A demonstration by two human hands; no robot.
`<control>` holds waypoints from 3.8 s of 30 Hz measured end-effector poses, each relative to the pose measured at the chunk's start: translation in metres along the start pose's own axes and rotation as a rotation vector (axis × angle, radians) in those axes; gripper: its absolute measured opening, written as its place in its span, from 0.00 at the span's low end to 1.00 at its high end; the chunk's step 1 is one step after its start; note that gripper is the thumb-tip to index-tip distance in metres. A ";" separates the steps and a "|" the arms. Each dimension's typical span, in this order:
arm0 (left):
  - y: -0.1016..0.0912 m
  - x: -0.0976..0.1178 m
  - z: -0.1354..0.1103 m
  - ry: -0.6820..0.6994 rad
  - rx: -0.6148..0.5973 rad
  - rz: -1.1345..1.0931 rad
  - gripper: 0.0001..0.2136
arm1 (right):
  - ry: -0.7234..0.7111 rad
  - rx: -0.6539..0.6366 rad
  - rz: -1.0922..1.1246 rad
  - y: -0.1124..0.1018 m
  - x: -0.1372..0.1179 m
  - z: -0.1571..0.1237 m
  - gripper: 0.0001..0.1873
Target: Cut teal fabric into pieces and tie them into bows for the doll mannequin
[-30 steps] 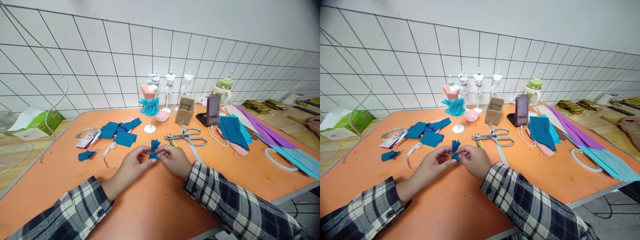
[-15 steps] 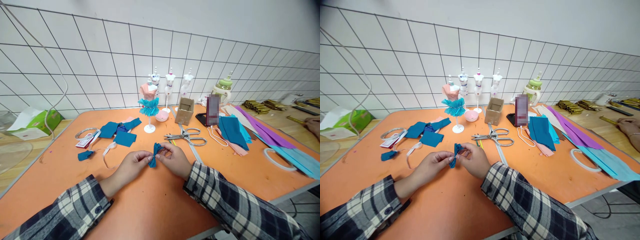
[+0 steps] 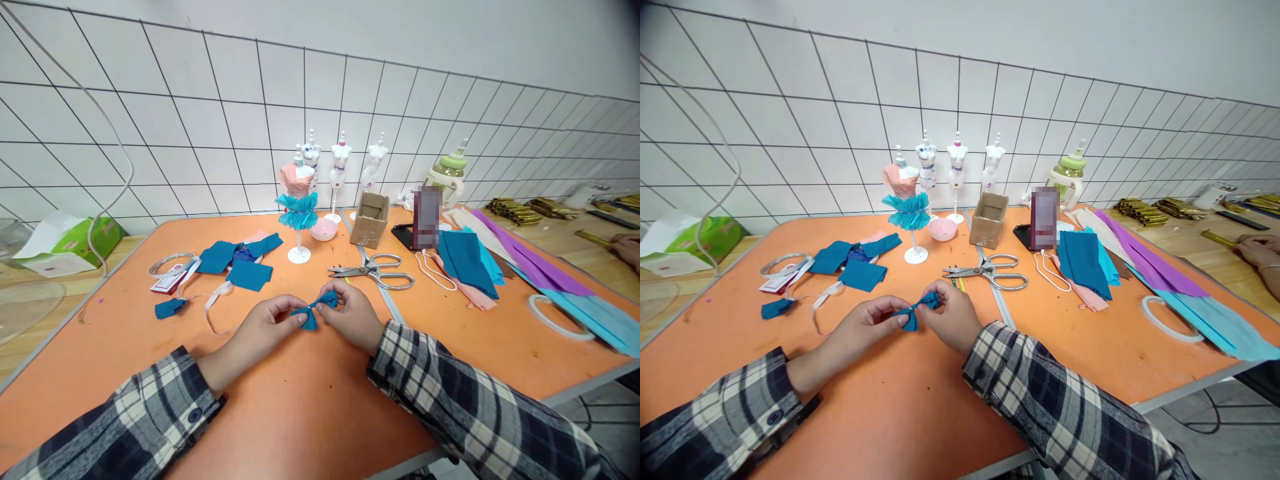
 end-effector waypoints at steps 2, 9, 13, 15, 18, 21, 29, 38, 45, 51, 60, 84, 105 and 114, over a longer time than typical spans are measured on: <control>-0.003 0.002 0.000 0.012 0.051 -0.012 0.10 | -0.001 -0.009 -0.067 -0.002 -0.003 -0.001 0.05; -0.009 0.005 0.002 0.007 0.107 0.025 0.08 | -0.364 -0.069 -0.461 0.000 -0.029 -0.008 0.11; -0.008 0.009 0.000 0.040 0.159 0.018 0.11 | -0.203 -0.068 -0.371 0.004 -0.014 -0.005 0.05; -0.007 0.012 0.000 0.059 0.173 -0.037 0.15 | -0.068 -0.055 -0.190 0.006 -0.004 -0.004 0.05; -0.003 0.009 0.001 0.024 0.121 -0.068 0.16 | 0.055 -0.061 -0.009 0.011 0.005 -0.004 0.06; -0.004 0.004 0.002 0.004 0.120 0.004 0.13 | 0.043 -0.073 -0.034 0.010 0.002 -0.004 0.08; 0.001 0.011 -0.005 0.105 0.104 0.309 0.11 | -0.078 -0.001 -0.311 -0.002 -0.012 -0.004 0.09; -0.006 0.007 -0.001 0.030 0.106 -0.002 0.13 | 0.274 -0.148 0.308 0.011 0.012 -0.001 0.11; -0.008 0.002 0.000 -0.004 0.157 -0.169 0.17 | 0.356 -0.173 0.431 0.017 0.017 -0.003 0.18; -0.004 -0.002 0.002 -0.100 0.128 -0.143 0.14 | 0.264 -0.172 0.317 0.017 0.012 -0.001 0.11; -0.007 -0.003 0.001 -0.080 0.259 -0.543 0.15 | 0.047 -0.144 -0.138 0.017 -0.014 -0.015 0.20; 0.005 -0.007 -0.001 -0.166 0.087 -0.848 0.08 | -0.185 -0.233 -0.457 0.019 -0.019 -0.012 0.10; 0.006 -0.019 -0.002 -0.309 -0.116 -0.431 0.16 | -0.110 -0.186 -0.444 0.003 -0.005 0.002 0.11; 0.014 -0.013 -0.001 -0.198 -0.180 -0.325 0.17 | -0.060 -0.083 -0.221 0.003 -0.004 0.000 0.08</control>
Point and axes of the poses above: each hand's wrist, its own z-axis towards the middle knuckle, its own y-axis out of the palm, x = y × z, the point moved 6 cm from there along z, towards the middle knuckle, and after that the axes turned 6 degrees about -z, right-handed, at the moved point
